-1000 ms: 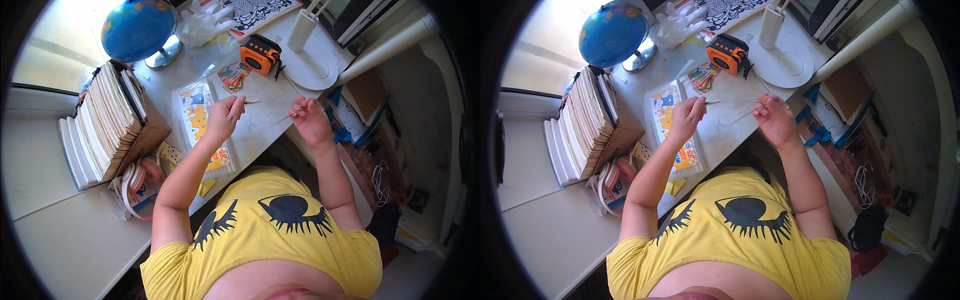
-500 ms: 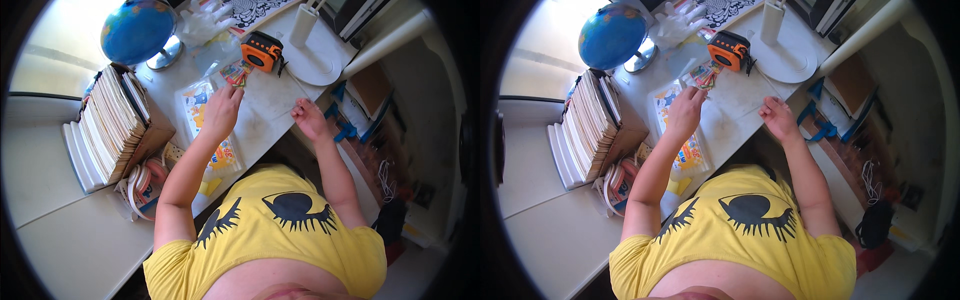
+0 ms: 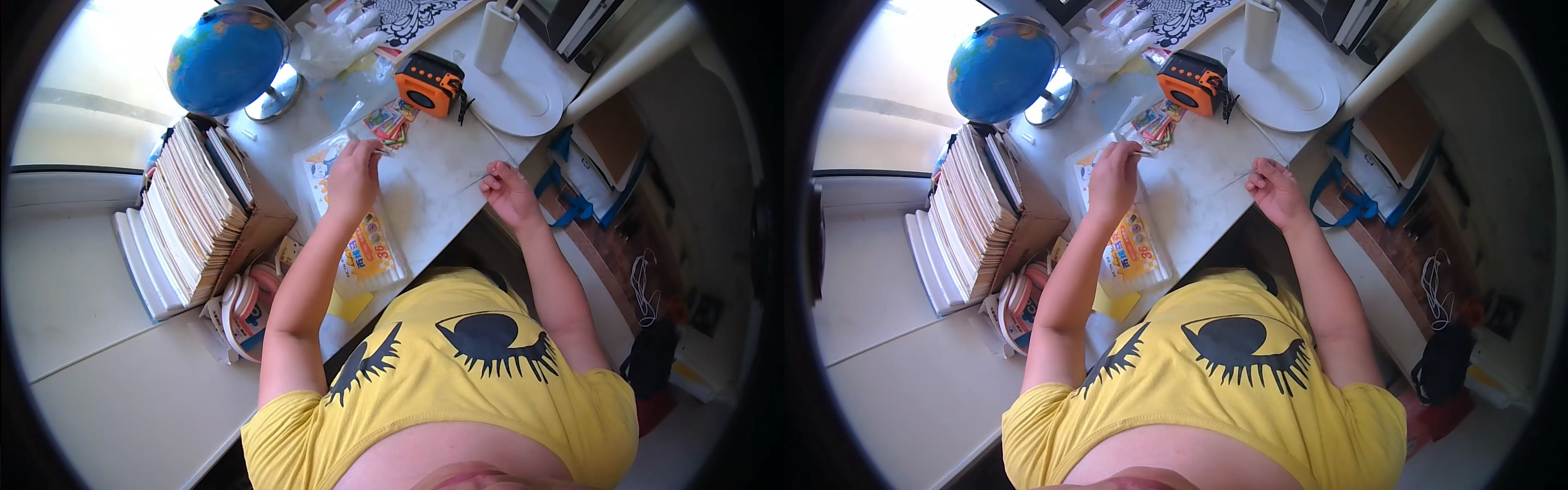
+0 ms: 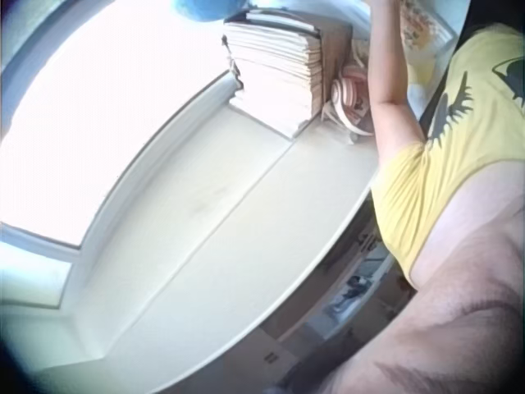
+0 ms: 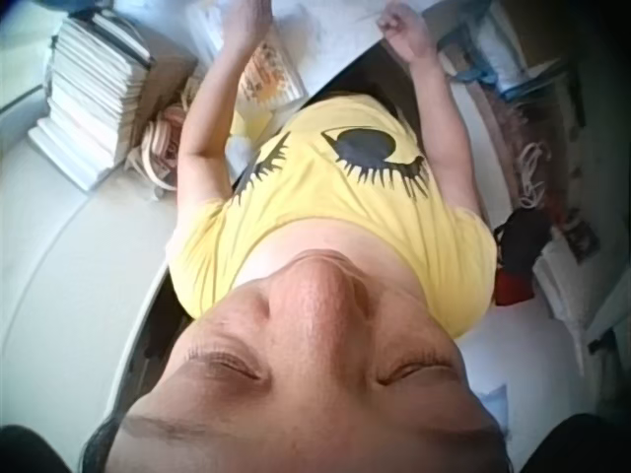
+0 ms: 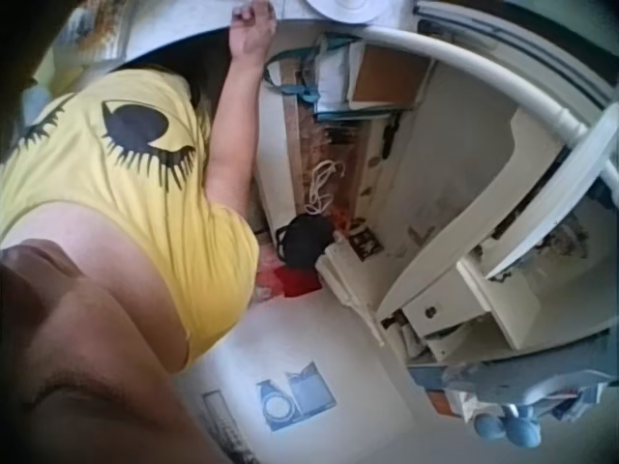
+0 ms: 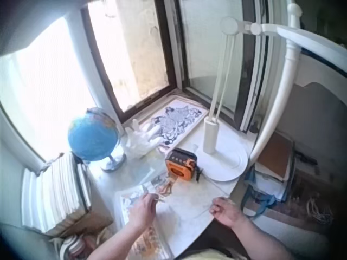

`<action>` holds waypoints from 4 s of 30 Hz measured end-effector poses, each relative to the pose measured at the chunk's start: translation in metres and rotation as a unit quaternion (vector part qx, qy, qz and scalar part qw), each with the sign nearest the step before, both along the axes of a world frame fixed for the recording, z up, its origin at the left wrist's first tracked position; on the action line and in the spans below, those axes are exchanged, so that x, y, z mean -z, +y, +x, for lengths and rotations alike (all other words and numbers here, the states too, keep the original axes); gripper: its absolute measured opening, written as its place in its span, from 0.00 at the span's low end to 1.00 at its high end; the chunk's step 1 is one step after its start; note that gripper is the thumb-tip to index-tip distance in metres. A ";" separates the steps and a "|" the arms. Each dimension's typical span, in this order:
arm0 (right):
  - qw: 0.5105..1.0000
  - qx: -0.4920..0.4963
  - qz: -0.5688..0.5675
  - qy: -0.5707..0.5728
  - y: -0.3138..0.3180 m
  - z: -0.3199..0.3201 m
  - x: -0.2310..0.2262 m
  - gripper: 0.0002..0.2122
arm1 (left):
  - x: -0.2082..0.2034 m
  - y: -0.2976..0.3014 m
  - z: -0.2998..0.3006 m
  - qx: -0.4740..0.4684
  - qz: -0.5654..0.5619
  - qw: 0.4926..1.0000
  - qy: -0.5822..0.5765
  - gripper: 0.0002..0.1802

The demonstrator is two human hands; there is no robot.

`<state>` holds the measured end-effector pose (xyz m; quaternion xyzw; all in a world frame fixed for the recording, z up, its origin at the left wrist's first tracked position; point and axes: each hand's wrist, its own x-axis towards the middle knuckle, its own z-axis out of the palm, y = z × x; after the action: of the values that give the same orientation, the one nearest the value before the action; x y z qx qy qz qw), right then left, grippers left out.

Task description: The person organizes a cluttered desk by stacking papers, placing them in a folder, and arranging pens and a cable. They also pick up a small object from the floor and place it on the desk.

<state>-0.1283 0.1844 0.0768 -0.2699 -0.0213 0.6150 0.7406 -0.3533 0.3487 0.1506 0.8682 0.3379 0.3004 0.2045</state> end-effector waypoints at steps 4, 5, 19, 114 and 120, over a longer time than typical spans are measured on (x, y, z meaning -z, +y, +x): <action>1.000 -0.001 0.005 0.008 0.002 0.003 0.003 0.04 | -0.009 -0.006 0.001 -0.012 0.037 0.995 -0.090 0.08; 1.000 -0.005 0.004 0.009 0.001 0.002 0.003 0.04 | 0.007 -0.003 -0.005 0.036 0.087 0.996 0.012 0.09; 1.000 -0.001 -0.009 -0.006 -0.001 0.000 0.000 0.04 | 0.000 -0.011 0.002 -0.010 -0.260 0.962 -0.084 0.07; 0.975 0.054 -0.108 -0.188 0.038 -0.013 -0.091 0.08 | -0.002 -0.019 -0.009 0.001 -0.481 0.808 -0.339 0.08; 0.982 0.086 -0.059 -0.160 0.035 -0.012 -0.100 0.08 | -0.002 -0.034 -0.007 0.002 -0.559 0.741 -0.371 0.08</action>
<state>-0.1405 0.2189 0.1773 -0.4085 -0.0795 0.4980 0.7608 -0.3604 0.3144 0.1521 0.4186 0.3408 0.3557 0.7629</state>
